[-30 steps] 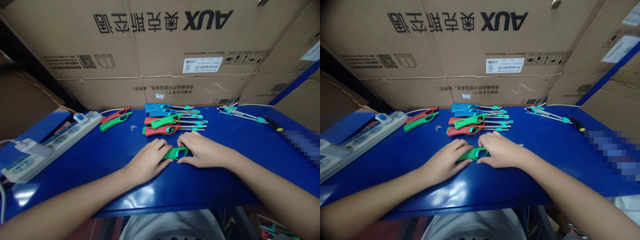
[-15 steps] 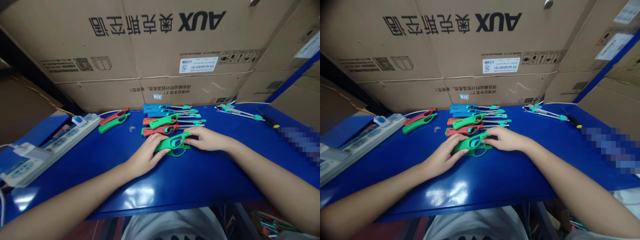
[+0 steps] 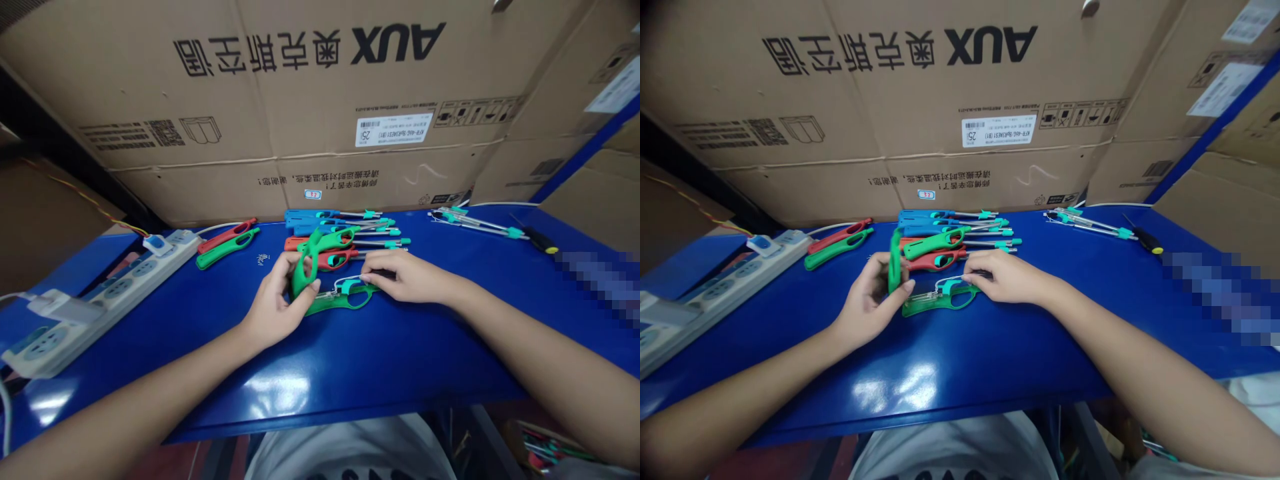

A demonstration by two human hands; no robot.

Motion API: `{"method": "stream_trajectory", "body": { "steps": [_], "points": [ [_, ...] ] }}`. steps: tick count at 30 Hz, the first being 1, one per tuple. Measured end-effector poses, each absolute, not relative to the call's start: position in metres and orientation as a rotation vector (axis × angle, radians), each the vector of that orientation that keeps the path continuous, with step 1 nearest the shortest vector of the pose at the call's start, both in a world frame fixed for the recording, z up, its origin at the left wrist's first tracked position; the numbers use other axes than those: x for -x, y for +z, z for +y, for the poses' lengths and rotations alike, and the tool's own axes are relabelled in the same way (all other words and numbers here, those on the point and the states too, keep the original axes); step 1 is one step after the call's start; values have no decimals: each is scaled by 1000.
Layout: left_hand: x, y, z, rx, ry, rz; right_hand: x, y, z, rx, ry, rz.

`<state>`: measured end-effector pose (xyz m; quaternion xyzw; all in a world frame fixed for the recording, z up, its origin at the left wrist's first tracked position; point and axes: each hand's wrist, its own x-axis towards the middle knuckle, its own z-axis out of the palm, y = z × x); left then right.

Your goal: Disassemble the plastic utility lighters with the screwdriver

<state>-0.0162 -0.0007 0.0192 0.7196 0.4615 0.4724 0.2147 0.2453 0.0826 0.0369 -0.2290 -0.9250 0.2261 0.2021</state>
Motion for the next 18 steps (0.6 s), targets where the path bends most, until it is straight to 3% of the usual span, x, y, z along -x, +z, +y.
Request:
{"method": "stream_trajectory", "body": {
  "steps": [8, 18],
  "points": [
    [21, 16, 9, -2363, 843, 1224, -243, 40, 78, 575, 673, -2534],
    [21, 12, 12, -2254, 905, 1221, -245, 39, 84, 621, 687, -2502]
  ]
}}
